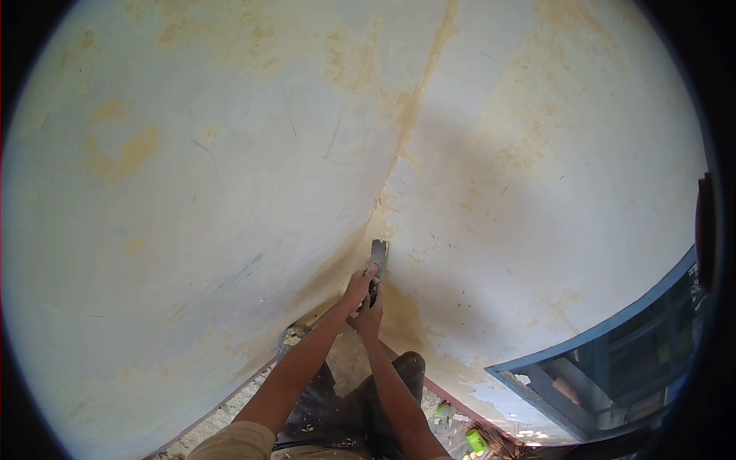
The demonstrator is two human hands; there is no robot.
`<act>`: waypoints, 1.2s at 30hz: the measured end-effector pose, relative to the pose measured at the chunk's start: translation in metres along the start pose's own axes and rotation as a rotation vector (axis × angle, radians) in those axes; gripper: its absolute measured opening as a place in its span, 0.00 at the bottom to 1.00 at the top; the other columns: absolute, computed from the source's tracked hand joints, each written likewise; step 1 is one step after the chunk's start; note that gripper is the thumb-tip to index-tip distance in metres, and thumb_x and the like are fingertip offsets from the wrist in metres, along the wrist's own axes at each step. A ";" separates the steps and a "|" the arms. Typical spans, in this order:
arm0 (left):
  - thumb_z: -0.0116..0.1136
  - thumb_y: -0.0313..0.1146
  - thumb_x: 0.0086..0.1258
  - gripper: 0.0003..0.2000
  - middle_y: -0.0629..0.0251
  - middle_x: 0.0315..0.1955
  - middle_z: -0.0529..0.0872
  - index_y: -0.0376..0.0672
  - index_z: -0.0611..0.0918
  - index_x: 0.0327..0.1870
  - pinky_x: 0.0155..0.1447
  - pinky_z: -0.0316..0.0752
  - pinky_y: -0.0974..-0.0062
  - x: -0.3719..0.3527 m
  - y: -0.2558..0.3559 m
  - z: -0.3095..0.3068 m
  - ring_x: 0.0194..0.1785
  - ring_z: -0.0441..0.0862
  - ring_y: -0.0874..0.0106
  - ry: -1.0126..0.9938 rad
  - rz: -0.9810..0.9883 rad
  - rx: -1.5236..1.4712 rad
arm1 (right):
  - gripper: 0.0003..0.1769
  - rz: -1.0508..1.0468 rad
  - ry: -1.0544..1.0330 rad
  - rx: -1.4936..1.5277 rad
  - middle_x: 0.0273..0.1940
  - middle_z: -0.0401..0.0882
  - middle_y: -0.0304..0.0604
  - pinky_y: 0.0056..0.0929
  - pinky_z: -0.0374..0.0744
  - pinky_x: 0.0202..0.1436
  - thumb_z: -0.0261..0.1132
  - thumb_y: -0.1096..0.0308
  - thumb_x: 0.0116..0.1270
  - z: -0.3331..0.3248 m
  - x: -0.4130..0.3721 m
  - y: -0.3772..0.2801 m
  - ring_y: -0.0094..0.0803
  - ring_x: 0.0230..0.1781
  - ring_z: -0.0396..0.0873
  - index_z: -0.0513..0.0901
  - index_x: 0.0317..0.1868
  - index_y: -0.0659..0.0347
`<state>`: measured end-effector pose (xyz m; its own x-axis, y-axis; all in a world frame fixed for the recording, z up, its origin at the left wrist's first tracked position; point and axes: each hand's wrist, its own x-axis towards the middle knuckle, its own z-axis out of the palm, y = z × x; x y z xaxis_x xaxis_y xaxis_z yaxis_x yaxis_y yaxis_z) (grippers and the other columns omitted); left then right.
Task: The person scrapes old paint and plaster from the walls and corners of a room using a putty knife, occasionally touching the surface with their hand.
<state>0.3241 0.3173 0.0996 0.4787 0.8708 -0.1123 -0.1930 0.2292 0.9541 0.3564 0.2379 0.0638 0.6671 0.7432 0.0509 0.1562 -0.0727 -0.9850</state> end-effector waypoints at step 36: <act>0.49 0.38 0.71 0.10 0.72 0.20 0.76 0.42 0.79 0.36 0.31 0.69 0.84 0.005 0.073 0.048 0.23 0.72 0.80 -0.254 -0.190 -0.825 | 0.15 -0.328 0.113 -0.819 0.39 0.79 0.59 0.48 0.75 0.41 0.58 0.67 0.65 -0.045 -0.033 -0.229 0.58 0.39 0.78 0.72 0.50 0.64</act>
<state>0.3533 0.3176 0.1821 0.7225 0.6855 -0.0899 -0.6003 0.6866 0.4101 0.3310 0.1998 0.2950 0.5586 0.7433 0.3681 0.7949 -0.3531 -0.4934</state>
